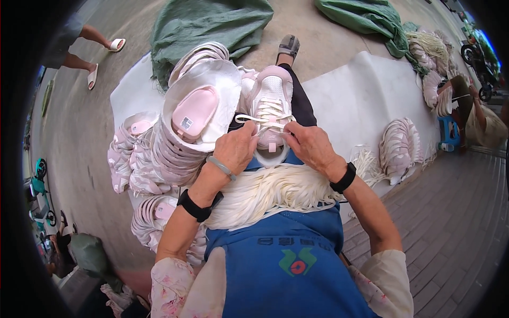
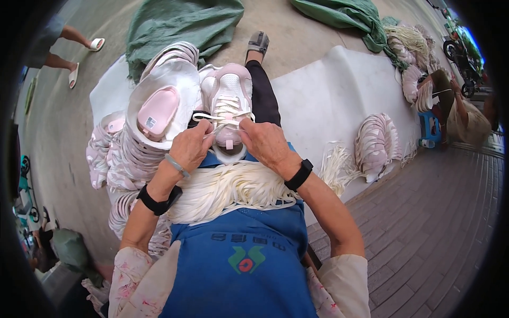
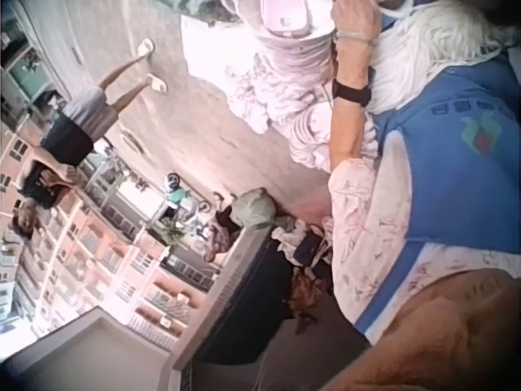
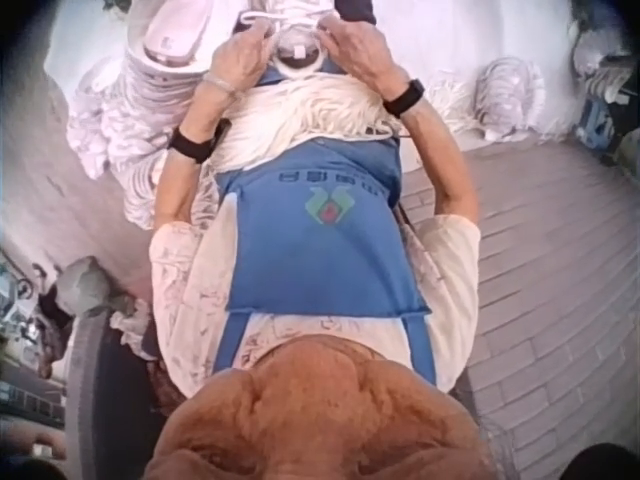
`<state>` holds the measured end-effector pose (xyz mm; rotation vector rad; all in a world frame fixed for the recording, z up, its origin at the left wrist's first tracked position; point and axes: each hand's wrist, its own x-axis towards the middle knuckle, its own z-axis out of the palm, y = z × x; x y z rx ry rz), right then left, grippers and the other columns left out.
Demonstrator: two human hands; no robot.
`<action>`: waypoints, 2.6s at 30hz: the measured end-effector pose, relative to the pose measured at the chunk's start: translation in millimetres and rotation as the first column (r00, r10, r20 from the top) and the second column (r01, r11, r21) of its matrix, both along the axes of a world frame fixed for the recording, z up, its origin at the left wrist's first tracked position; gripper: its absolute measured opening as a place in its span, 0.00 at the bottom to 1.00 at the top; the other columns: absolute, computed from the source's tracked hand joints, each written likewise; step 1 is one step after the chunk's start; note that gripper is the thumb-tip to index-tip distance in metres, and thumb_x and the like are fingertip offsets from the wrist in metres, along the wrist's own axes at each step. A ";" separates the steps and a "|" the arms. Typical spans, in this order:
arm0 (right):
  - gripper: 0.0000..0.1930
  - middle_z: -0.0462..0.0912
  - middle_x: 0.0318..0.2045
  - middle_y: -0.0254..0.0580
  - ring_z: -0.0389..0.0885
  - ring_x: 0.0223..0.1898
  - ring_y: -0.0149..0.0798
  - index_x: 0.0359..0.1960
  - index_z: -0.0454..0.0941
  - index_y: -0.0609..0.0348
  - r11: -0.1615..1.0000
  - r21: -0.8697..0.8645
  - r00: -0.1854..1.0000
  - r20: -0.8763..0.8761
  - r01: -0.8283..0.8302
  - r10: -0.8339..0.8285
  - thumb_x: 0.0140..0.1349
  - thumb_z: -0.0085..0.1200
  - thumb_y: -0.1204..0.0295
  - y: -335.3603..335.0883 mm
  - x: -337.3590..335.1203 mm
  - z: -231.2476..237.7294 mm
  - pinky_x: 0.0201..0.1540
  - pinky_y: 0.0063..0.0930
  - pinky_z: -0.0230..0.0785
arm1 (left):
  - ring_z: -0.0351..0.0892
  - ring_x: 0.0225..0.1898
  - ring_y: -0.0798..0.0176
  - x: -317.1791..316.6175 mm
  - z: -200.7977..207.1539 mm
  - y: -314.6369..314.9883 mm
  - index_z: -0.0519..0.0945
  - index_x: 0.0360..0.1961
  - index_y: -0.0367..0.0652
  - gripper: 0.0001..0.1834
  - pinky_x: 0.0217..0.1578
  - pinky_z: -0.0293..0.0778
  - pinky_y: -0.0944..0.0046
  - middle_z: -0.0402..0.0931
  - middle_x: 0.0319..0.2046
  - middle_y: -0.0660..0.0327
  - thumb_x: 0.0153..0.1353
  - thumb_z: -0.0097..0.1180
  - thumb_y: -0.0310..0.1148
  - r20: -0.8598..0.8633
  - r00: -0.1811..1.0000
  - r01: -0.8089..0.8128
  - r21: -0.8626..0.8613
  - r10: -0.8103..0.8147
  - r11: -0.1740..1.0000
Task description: The recorder is lacing and organizing a large batch of pink and white sneakers outdoors.
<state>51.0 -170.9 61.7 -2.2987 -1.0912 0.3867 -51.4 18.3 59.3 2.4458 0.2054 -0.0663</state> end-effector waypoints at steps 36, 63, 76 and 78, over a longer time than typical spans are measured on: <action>0.05 0.79 0.28 0.46 0.78 0.31 0.51 0.34 0.76 0.58 0.990 -0.126 0.998 -0.009 0.068 -0.070 0.59 0.51 0.72 -17.9 3.5 -8.5 0.34 0.40 0.70 | 0.78 0.31 0.45 9.0 -7.5 12.6 0.80 0.31 0.40 0.10 0.32 0.72 0.51 0.79 0.28 0.50 0.61 0.51 0.34 0.100 0.995 -0.017 0.156 0.001 0.988; 0.07 0.74 0.25 0.48 0.74 0.30 0.51 0.28 0.75 0.62 0.993 0.027 0.958 -0.270 0.111 -0.100 0.58 0.52 0.71 -6.0 15.2 -15.4 0.34 0.40 0.67 | 0.72 0.30 0.49 17.7 -12.5 25.1 0.80 0.25 0.41 0.09 0.34 0.68 0.54 0.75 0.26 0.54 0.57 0.51 0.33 0.086 0.995 0.023 0.185 -0.040 0.983; 0.07 0.74 0.26 0.49 0.74 0.29 0.52 0.29 0.75 0.63 0.996 0.038 0.954 -0.291 0.080 -0.066 0.59 0.51 0.71 -6.5 19.0 -24.8 0.33 0.40 0.66 | 0.74 0.36 0.47 20.1 -15.0 25.4 0.82 0.27 0.41 0.11 0.40 0.69 0.51 0.77 0.31 0.51 0.57 0.50 0.34 -0.030 0.999 -0.044 0.056 0.045 0.997; 0.07 0.75 0.26 0.50 0.74 0.29 0.52 0.30 0.76 0.63 0.994 0.058 0.955 -0.286 0.098 -0.078 0.59 0.51 0.71 -7.0 16.0 -26.5 0.33 0.40 0.66 | 0.74 0.36 0.47 19.2 -16.8 22.3 0.82 0.27 0.41 0.11 0.40 0.69 0.51 0.77 0.31 0.51 0.57 0.50 0.34 -0.014 0.998 -0.062 0.084 0.063 0.995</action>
